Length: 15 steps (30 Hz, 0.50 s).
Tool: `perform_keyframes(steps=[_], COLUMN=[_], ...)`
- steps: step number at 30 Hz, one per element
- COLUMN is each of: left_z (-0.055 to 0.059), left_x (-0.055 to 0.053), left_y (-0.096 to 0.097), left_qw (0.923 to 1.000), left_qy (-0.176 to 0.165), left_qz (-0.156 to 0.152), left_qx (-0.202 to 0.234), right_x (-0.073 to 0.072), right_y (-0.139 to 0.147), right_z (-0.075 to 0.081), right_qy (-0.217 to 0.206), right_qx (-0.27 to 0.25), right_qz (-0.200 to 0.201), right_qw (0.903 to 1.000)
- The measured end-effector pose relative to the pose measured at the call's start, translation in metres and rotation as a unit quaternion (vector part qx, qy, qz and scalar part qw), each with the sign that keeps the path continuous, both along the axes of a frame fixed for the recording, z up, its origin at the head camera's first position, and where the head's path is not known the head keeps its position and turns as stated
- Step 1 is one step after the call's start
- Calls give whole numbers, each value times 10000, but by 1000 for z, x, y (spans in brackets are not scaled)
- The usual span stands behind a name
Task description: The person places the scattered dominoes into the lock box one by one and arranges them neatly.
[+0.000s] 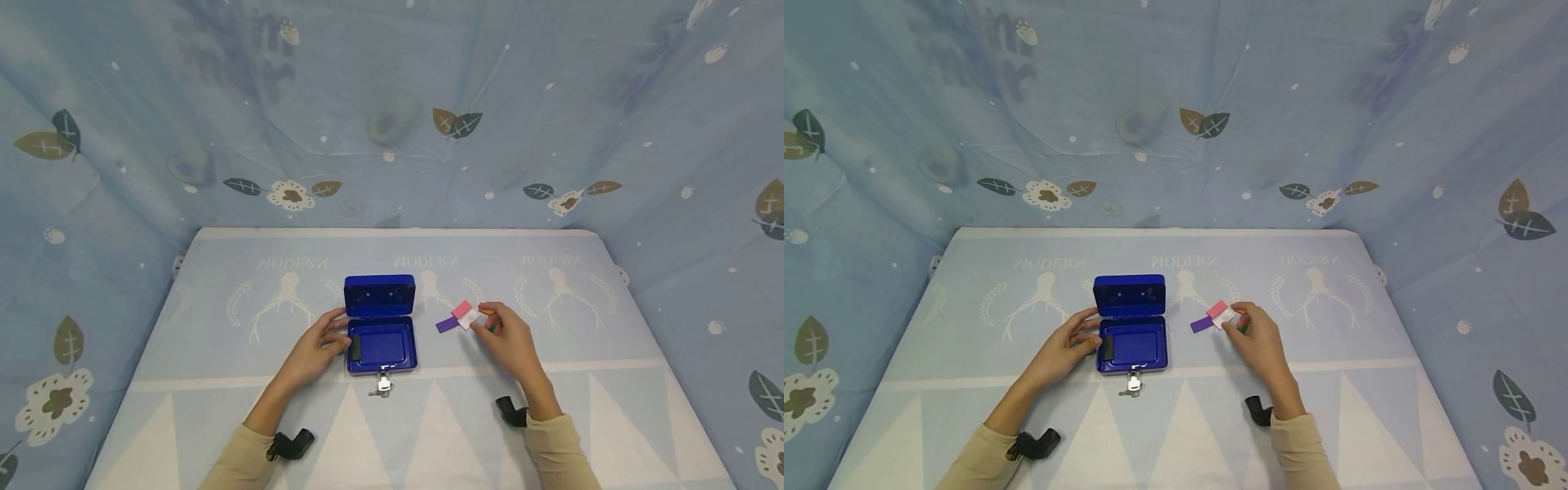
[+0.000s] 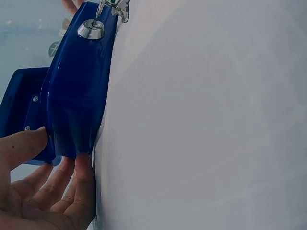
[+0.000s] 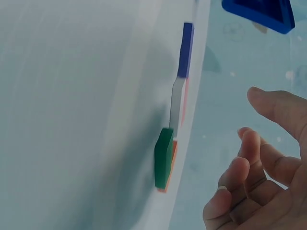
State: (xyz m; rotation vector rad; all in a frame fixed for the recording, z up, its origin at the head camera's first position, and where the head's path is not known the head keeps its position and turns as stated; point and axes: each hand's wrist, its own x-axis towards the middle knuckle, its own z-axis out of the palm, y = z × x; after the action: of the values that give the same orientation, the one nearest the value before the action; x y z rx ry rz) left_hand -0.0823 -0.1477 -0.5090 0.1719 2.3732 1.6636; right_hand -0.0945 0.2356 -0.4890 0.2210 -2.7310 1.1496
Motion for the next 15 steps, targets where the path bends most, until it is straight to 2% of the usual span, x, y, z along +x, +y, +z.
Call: perform_keyframes(steps=[4, 15], left_z=[-1, -2], left_x=[0, 0], left_y=[0, -1], left_qw=[10000, 9999], left_qy=[-48, -68], left_qz=[15, 6], left_qx=[34, 112], right_x=[-1, -3], right_y=[6, 17], right_z=[-2, -5], right_qy=[23, -345], right_qx=[70, 10], right_qz=[-121, -398], right_qw=[9999, 9986])
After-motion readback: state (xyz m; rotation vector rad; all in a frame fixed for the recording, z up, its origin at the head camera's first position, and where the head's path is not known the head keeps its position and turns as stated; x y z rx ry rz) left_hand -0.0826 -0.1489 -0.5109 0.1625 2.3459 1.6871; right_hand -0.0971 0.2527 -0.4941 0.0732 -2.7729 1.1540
